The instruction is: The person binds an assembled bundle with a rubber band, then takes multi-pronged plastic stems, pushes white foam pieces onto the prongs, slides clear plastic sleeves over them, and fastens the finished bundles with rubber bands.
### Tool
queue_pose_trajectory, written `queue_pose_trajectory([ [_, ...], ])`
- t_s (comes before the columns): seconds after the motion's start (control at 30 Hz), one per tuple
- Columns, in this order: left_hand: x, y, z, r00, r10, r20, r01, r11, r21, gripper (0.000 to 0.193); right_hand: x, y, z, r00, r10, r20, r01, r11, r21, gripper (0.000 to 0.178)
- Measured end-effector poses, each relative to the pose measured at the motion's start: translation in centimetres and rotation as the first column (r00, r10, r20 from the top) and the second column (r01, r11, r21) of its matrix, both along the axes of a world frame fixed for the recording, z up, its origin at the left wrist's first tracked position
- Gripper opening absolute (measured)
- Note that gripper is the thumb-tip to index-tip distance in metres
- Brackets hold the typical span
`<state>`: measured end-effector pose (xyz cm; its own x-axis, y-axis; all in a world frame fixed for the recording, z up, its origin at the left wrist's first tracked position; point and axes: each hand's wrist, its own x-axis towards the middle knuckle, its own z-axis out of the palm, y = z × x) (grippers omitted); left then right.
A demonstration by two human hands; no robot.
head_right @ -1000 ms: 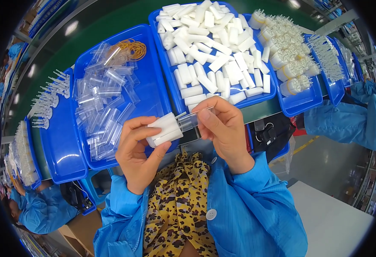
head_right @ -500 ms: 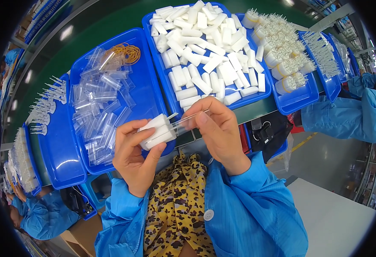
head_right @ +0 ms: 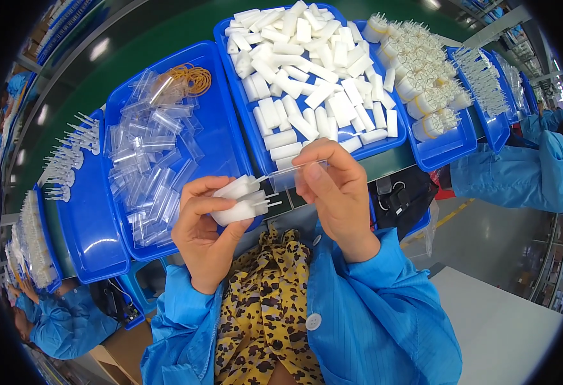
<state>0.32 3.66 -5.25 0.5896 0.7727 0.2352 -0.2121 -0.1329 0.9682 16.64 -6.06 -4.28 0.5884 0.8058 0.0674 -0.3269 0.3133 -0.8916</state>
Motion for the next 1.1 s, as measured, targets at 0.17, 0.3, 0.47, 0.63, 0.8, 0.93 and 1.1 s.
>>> queue_pose_trajectory([
  [0.17, 0.2, 0.0, 0.3, 1.0, -0.003, 0.008, 0.003, 1.0, -0.006, 0.026, -0.5, -0.3, 0.6, 0.994, 0.044, 0.104, -0.038, 0.997, -0.061, 0.013],
  [0.3, 0.2, 0.1, 0.3, 1.0, 0.019, -0.003, -0.019, 0.999, 0.031, 0.026, -0.8, -0.3, 0.7, 0.989, 0.048, 0.14, -0.041, 0.997, -0.059, 0.011],
  [0.47, 0.2, 0.0, 0.5, 0.998, 0.062, -0.026, -0.06, 0.997, 0.058, 0.025, -1.4, -0.3, 0.7, 0.944, 0.003, 0.331, 0.009, 0.999, -0.036, 0.012],
  [0.63, 0.2, -0.1, 0.5, 0.995, 0.093, -0.037, -0.09, 0.993, 0.078, 0.024, -1.6, -0.4, 0.2, 0.928, -0.025, 0.371, 0.033, 0.999, -0.017, 0.014],
  [0.8, 0.2, -0.3, 0.5, 0.991, 0.098, -0.09, -0.086, 0.988, 0.131, 0.026, -2.1, -0.2, 0.2, 0.902, -0.076, 0.424, 0.078, 0.997, 0.015, 0.015],
  [0.93, 0.1, -0.3, 0.7, 0.99, 0.096, -0.1, -0.084, 0.989, 0.124, 0.026, -2.5, 0.2, 0.2, 0.89, -0.12, 0.44, 0.116, 0.993, 0.036, 0.014],
  [1.1, -0.2, 0.0, 0.5, 0.982, 0.105, -0.155, -0.063, 0.965, 0.253, 0.026, -2.5, 0.1, 0.3, 0.855, -0.127, 0.503, 0.132, 0.991, 0.024, 0.013],
])
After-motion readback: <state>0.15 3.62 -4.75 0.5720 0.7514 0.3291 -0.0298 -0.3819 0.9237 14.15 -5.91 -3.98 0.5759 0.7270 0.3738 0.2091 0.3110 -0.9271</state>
